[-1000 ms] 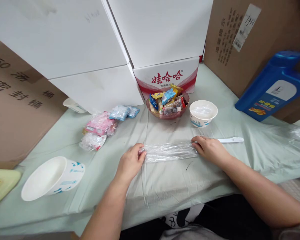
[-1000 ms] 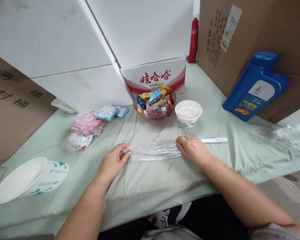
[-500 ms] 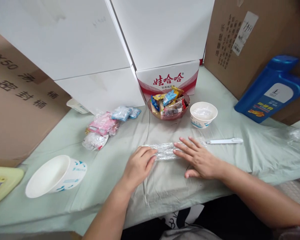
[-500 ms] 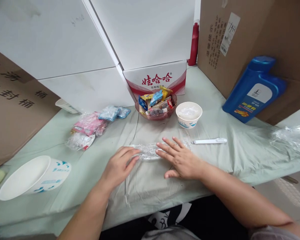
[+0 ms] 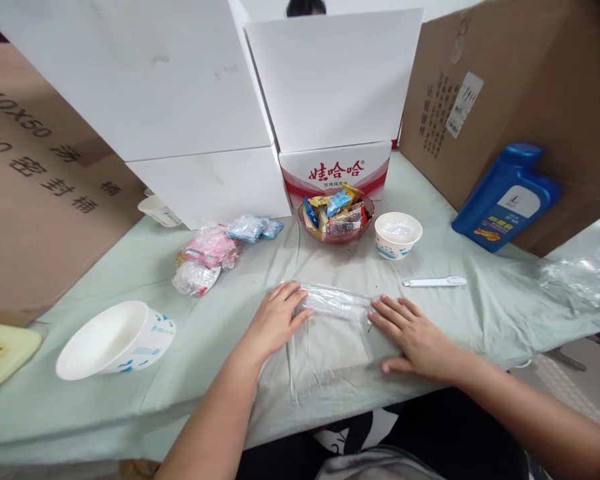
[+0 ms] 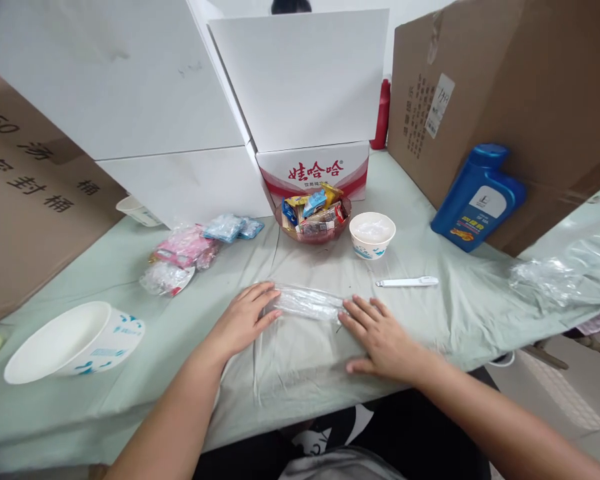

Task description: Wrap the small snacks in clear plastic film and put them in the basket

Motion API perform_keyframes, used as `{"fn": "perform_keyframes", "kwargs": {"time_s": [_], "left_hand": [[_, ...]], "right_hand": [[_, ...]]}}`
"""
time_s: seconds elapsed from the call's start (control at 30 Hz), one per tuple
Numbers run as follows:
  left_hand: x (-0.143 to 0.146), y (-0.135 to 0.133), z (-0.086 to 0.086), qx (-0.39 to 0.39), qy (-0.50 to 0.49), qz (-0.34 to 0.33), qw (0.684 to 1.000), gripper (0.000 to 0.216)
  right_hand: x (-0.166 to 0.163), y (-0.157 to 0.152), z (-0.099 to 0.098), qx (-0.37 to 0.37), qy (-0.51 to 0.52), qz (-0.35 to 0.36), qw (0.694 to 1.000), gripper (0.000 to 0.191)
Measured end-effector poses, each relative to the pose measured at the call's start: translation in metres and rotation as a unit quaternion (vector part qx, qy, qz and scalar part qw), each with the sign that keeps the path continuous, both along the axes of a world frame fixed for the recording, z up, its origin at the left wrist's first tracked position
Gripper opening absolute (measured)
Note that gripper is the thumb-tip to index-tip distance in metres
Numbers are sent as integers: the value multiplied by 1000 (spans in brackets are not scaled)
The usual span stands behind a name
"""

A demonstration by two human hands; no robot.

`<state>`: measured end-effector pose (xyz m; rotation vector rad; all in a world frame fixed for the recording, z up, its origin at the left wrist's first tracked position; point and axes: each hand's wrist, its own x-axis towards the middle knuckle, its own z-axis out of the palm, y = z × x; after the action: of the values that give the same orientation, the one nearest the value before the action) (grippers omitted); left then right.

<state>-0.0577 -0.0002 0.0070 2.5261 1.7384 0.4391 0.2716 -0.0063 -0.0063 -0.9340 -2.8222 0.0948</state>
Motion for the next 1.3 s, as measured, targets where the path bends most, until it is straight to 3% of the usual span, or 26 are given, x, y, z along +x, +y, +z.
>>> {"fn": "perform_keyframes", "kwargs": {"time_s": [0.1,0.2,0.27,0.43,0.53,0.67,0.77,0.93,1.03,1.17,1.3], "left_hand": [[22,-19,12,38,10,8,999,21],[50,-41,22,-22,-11,-72,997,17],[65,-50,22,-67,-9,-120,990,21],[69,-43,6,-105,-15,-223,969,47],[61,-30,1,-122,-28,-265,956,46],[57,-23,4,-130,-47,-285,948,48],[57,-23,6,-132,-59,-285,948,55],[56,-24,5,-143,-64,-273,949,54],[56,-24,4,-147,-67,-272,949,53],[54,-21,5,-145,-88,-271,947,53],[51,-16,2,-115,-140,-228,956,45]], "right_hand": [[15,-36,-7,22,60,18,998,42],[21,-56,-2,18,129,32,991,30],[17,-58,15,-3,152,47,987,26],[-10,-26,81,-183,132,161,961,26],[-32,19,101,-290,105,149,940,19],[-68,88,86,-344,83,67,933,12],[-91,117,62,-332,44,26,942,10],[-102,113,31,-217,56,-37,974,24],[-98,106,18,-109,94,-57,988,34],[-94,109,8,-74,114,-56,989,9],[-90,117,7,-45,168,-88,981,9]]}}
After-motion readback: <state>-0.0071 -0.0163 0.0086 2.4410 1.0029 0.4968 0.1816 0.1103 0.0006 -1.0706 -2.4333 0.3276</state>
